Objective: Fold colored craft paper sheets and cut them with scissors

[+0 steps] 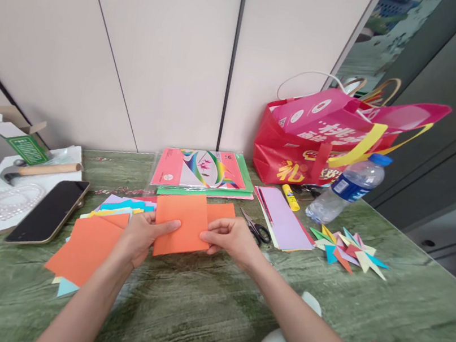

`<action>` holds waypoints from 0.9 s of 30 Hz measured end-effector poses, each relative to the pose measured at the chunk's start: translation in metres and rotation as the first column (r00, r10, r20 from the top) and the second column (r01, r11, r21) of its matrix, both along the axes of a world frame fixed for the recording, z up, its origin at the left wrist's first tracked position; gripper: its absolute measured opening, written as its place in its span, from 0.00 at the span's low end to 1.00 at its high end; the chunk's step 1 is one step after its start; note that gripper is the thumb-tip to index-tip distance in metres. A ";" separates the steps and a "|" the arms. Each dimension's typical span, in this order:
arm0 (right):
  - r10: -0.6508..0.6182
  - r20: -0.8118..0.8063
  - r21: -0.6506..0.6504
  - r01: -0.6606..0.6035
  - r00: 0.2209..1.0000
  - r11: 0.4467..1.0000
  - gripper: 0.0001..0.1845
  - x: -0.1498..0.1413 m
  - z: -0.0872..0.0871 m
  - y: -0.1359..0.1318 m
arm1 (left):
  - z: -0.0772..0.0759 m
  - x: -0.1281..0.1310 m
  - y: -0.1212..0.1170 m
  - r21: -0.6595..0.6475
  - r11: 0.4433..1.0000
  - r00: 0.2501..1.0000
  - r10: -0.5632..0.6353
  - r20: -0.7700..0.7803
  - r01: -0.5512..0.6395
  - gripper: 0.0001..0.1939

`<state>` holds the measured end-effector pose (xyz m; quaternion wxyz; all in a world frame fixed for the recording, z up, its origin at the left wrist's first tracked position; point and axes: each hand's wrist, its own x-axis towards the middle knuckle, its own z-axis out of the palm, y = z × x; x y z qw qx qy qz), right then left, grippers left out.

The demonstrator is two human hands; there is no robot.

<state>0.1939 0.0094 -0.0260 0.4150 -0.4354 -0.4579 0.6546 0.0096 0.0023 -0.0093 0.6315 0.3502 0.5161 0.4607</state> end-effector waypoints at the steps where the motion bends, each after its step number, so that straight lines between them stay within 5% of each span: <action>1: -0.001 0.002 0.003 0.001 1.000 1.000 0.15 0.000 0.000 0.000 | 0.000 0.000 0.000 0.000 1.000 1.000 0.000 0.003 0.000 0.20; 27: -0.029 0.063 0.058 0.025 0.998 0.998 0.17 0.001 -0.001 0.000 | 0.003 0.003 -0.001 0.048 0.999 0.999 0.021 0.032 -0.023 0.19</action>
